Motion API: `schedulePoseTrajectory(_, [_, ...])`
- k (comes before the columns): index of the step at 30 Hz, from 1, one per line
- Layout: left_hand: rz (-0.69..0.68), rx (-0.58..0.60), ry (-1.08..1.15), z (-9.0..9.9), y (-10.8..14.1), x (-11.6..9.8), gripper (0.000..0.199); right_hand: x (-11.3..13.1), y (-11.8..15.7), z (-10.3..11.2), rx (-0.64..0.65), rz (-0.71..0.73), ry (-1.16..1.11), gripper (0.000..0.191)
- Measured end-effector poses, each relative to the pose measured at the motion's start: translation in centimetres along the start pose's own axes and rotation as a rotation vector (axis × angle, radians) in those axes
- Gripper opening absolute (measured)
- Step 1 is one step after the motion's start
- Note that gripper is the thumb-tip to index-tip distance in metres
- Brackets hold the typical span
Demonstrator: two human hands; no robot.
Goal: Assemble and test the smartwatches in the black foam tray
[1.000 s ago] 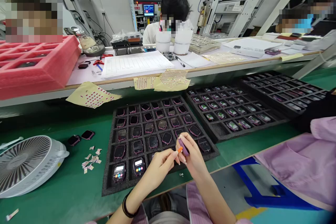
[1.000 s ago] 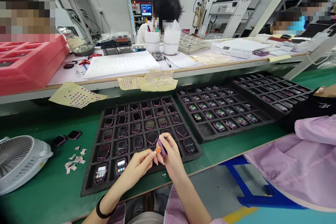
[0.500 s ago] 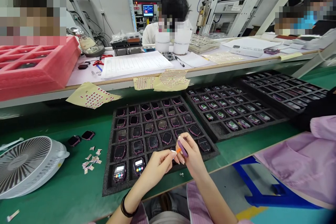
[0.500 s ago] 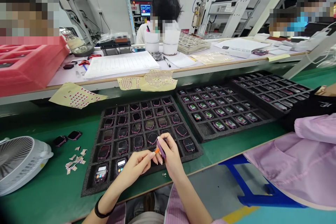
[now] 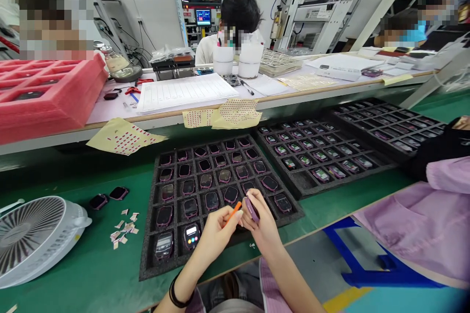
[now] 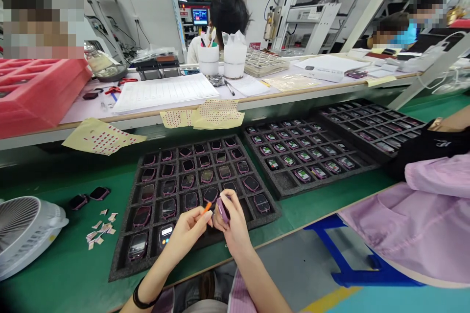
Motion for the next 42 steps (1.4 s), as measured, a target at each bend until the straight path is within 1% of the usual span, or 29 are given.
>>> schedulePoseTrajectory(3, [-0.039, -0.033, -0.068, -0.2, -0.3, -0.2, 0.044, -0.2, 0.5, 0.1, -0.034, 0.058, 0.151, 0.025])
schedulePoseTrajectory(4, [-0.045, -0.052, -0.103, 0.1, -0.2, -0.2, 0.045, -0.1, 0.6, 0.3, -0.033, 0.087, 0.206, 0.025])
schedulePoseTrajectory(5, [-0.049, -0.088, -0.134, 0.8, 0.1, -0.4, 0.047, 0.2, 0.6, 0.7, -0.045, 0.133, 0.265, 0.023])
schedulePoseTrajectory(6, [-0.047, -0.146, -0.157, 2.0, 0.5, -0.5, 0.049, 0.8, 0.6, 1.5, -0.078, 0.2, 0.34, 0.022])
schedulePoseTrajectory(7, [-0.036, -0.223, -0.18, 3.7, 1.2, -0.6, 0.049, 1.6, 0.6, 2.5, -0.126, 0.279, 0.441, 0.022])
schedulePoseTrajectory(9, [0.014, -0.401, -0.253, 8.3, 3.1, -0.7, 0.047, 3.3, 0.5, 4.8, -0.225, 0.417, 0.734, 0.021])
schedulePoseTrajectory(10, [0.037, -0.505, -0.357, 10.9, 4.4, -0.8, 0.044, 3.9, 0.4, 5.8, -0.235, 0.445, 0.91, 0.021])
schedulePoseTrajectory(12, [0.11, -0.67, -0.619, 15.9, 6.9, -0.7, 0.04, 4.2, 0.3, 7.2, -0.196, 0.472, 1.196, 0.02])
schedulePoseTrajectory(13, [0.191, -0.713, -0.737, 17.9, 8.1, -0.3, 0.038, 4.2, 0.3, 7.5, -0.155, 0.486, 1.307, 0.02])
schedulePoseTrajectory(14, [0.266, -0.741, -0.829, 19.5, 9.0, 0.2, 0.037, 4.0, 0.4, 7.6, -0.122, 0.519, 1.396, 0.02])
schedulePoseTrajectory(15, [0.335, -0.76, -0.905, 20.8, 9.9, 0.8, 0.035, 3.9, 0.6, 7.4, -0.105, 0.569, 1.472, 0.02])
schedulePoseTrajectory(16, [0.394, -0.782, -0.964, 21.7, 10.5, 1.3, 0.034, 3.8, 1.0, 6.9, -0.103, 0.628, 1.54, 0.021])
schedulePoseTrajectory(18, [0.458, -0.852, -1.027, 22.5, 11.3, 1.8, 0.035, 3.6, 1.6, 5.7, -0.124, 0.736, 1.658, 0.022])
schedulePoseTrajectory(20, [0.46, -0.924, -1.01, 22.1, 11.6, 1.7, 0.043, 2.9, 1.9, 4.2, -0.097, 0.784, 1.78, 0.025])
schedulePoseTrajectory(22, [0.403, -0.935, -0.937, 20.9, 11.1, 1.2, 0.045, 1.9, 1.8, 3.0, -0.017, 0.767, 1.89, 0.027])
schedulePoseTrajectory(24, [0.3, -0.879, -0.846, 19.1, 10.2, 0.4, 0.042, 1.2, 1.5, 2.2, 0.036, 0.738, 1.942, 0.029])
schedulePoseTrajectory(25, [0.242, -0.834, -0.792, 18.0, 9.6, 0.1, 0.041, 1.1, 1.4, 2.0, 0.054, 0.728, 1.932, 0.029])
schedulePoseTrajectory(27, [0.14, -0.715, -0.666, 15.5, 8.3, -0.3, 0.04, 1.0, 1.3, 1.8, 0.116, 0.706, 1.837, 0.027])
schedulePoseTrajectory(29, [0.07, -0.556, -0.523, 12.7, 7.1, -0.2, 0.037, 0.9, 1.4, 1.7, 0.216, 0.655, 1.659, 0.021])
schedulePoseTrajectory(31, [0.046, -0.349, -0.374, 9.6, 5.8, 0.1, 0.035, 0.7, 1.5, 1.8, 0.281, 0.544, 1.45, 0.014])
schedulePoseTrajectory(32, [0.048, -0.243, -0.301, 8.1, 5.3, 0.4, 0.034, 0.6, 1.4, 2.0, 0.278, 0.474, 1.336, 0.012])
schedulePoseTrajectory(34, [0.062, -0.078, -0.177, 5.4, 4.4, 0.7, 0.034, 0.5, 1.2, 2.3, 0.199, 0.333, 1.07, 0.014])
schedulePoseTrajectory(35, [0.064, -0.031, -0.136, 4.3, 4.0, 0.8, 0.034, 0.5, 1.0, 2.4, 0.147, 0.269, 0.916, 0.016])
schedulePoseTrajectory(37, [0.052, 0.009, -0.086, 2.8, 3.4, 0.8, 0.034, 0.2, 0.7, 2.1, 0.078, 0.138, 0.594, 0.02])
schedulePoseTrajectory(39, [0.027, 0.021, -0.057, 1.8, 2.9, 0.5, 0.035, -0.5, 0.4, 1.0, 0.08, 0.012, 0.334, 0.021])
schedulePoseTrajectory(41, [0.003, 0.013, -0.048, 1.2, 2.6, 0.2, 0.037, -0.9, 0.3, -0.2, 0.098, -0.067, 0.182, 0.022])
schedulePoseTrajectory(42, [-0.009, 0.002, -0.052, 1.1, 2.5, 0.0, 0.037, -1.0, 0.3, -0.6, 0.098, -0.079, 0.144, 0.023])
Point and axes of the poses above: each hand's wrist, its own y-axis away from the middle knuckle, its own z-axis out of the back of the hand, x = y × z, the point moved 6 cm from there along -y, towards the middle knuckle, and after that the axes turned 2 degrees about y, right-handed, at the moved point
